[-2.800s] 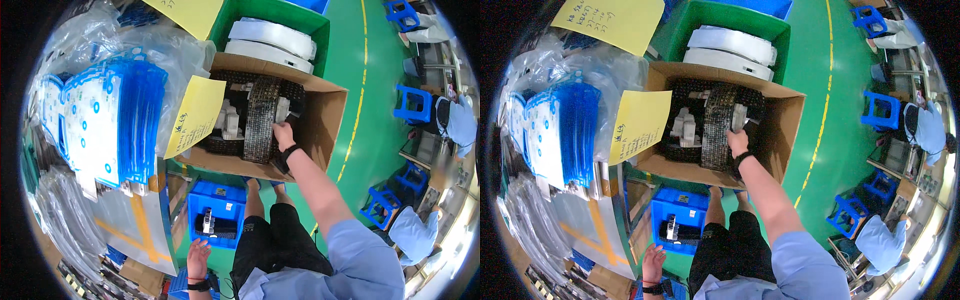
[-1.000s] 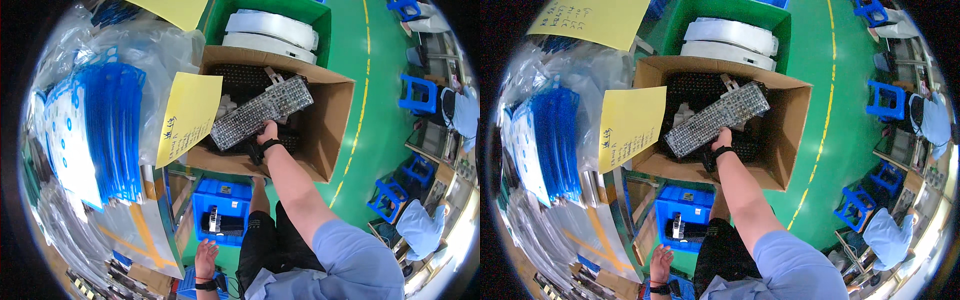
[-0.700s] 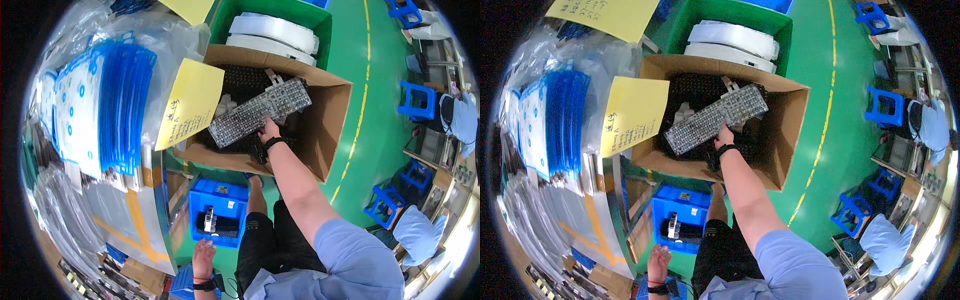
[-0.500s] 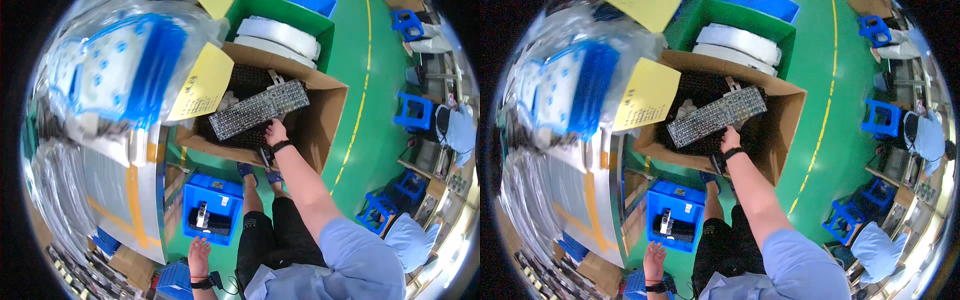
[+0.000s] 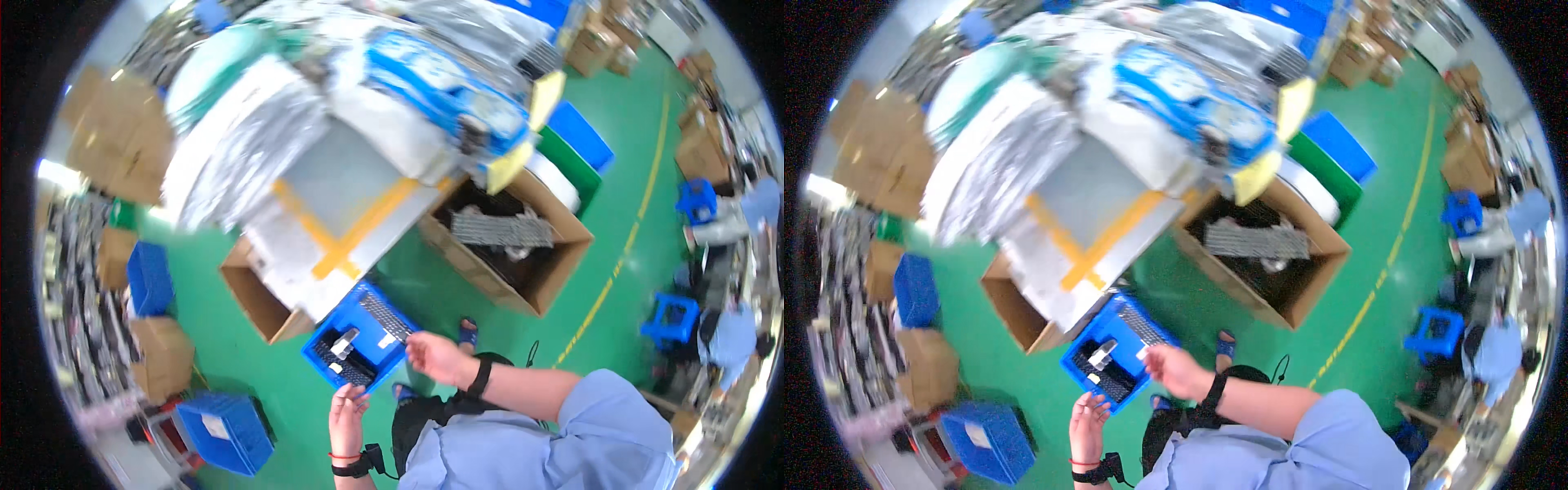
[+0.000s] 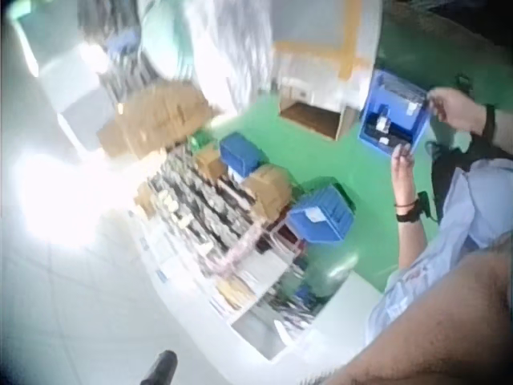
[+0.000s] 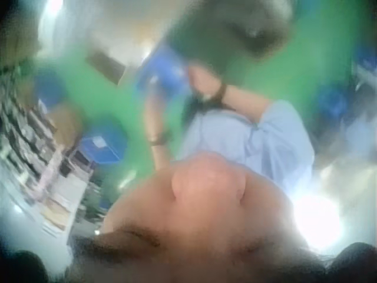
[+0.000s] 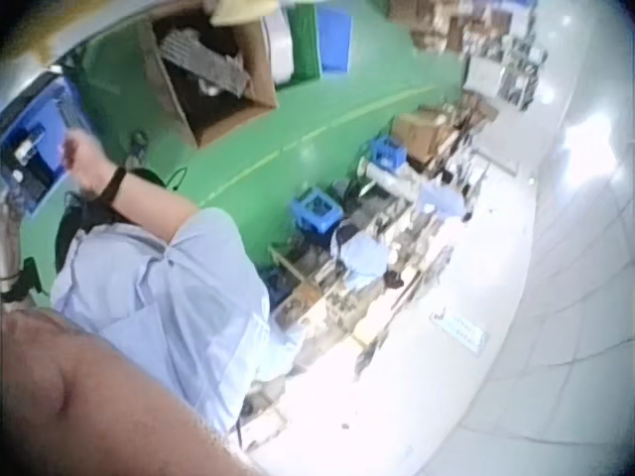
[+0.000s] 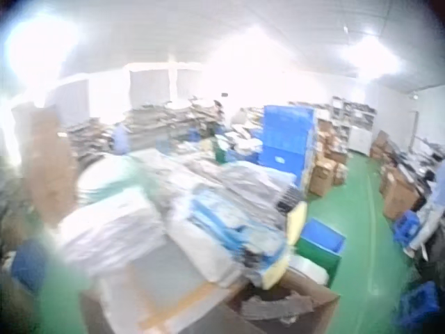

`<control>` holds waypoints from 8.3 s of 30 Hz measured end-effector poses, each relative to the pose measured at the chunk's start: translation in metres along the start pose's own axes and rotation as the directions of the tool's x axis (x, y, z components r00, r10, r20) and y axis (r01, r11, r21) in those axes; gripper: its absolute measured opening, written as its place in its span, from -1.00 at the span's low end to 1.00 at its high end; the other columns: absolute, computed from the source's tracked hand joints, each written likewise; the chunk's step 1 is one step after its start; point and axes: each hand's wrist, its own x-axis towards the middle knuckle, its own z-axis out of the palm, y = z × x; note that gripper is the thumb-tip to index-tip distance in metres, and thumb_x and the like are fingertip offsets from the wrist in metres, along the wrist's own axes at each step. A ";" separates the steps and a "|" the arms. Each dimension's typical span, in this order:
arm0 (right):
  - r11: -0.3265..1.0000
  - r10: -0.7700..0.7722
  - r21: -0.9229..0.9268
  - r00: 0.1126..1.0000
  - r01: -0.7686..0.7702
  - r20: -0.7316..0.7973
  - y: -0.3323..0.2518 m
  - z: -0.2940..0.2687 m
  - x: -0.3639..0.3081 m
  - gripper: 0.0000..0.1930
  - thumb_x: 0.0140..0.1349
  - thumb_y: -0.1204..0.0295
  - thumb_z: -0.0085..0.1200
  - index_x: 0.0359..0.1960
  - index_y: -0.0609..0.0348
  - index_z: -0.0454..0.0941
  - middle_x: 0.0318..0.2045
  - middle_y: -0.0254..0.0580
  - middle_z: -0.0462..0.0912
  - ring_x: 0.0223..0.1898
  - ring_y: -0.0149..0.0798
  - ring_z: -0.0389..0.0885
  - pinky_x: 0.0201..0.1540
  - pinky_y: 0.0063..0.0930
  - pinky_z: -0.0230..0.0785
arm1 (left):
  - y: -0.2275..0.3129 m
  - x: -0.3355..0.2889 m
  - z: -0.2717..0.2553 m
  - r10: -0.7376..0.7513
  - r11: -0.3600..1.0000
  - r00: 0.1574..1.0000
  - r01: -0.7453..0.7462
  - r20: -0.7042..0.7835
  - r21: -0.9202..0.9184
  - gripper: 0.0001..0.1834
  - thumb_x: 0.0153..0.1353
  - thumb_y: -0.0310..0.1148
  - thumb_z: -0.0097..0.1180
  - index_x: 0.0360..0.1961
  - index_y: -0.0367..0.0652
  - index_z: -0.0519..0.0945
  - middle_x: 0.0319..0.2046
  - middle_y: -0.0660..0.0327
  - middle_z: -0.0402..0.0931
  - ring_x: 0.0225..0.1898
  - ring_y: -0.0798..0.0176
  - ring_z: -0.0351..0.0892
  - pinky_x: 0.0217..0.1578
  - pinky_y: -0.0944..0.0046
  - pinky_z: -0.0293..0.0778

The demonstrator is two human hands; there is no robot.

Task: Sort electronic components into containers and bag a metallic part.

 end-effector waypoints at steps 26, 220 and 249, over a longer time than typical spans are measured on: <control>0.841 0.044 -0.503 0.901 0.199 0.431 0.637 0.659 0.277 -0.92 0.38 0.38 -0.02 -0.28 0.04 0.46 -0.42 -0.44 0.46 -0.38 -0.47 0.42 -0.33 -0.56 0.27 | 0.222 -0.120 -0.746 0.434 0.901 0.900 -0.434 0.050 -0.007 -0.48 0.38 -0.46 -0.01 0.33 -0.26 0.22 0.29 0.08 0.28 0.23 0.20 0.38 0.24 0.20 0.32; 0.639 -0.701 -0.472 0.207 0.608 -0.682 -5.240 1.938 2.710 0.06 0.00 0.00 0.39 0.43 0.18 0.02 0.18 0.01 0.44 0.22 0.03 0.39 0.22 -0.01 0.24 | 3.155 4.750 2.177 0.095 0.963 0.995 -0.095 -0.012 -0.253 -0.87 0.39 -0.27 0.02 -0.16 -0.05 0.50 -0.34 0.35 0.50 -0.32 0.41 0.46 -0.31 0.41 0.37; -0.099 -0.965 -0.994 -0.242 -0.038 0.106 -5.333 1.861 2.800 -0.55 0.38 0.12 -0.07 0.09 0.24 0.40 -0.10 -0.03 0.52 -0.08 -0.08 0.52 -0.01 -0.25 0.39 | 3.001 4.585 2.361 0.128 0.844 0.802 -0.397 -0.584 -0.360 -0.78 0.44 -0.30 -0.07 -0.04 -0.19 0.50 -0.17 0.21 0.60 -0.21 0.37 0.57 -0.12 0.38 0.48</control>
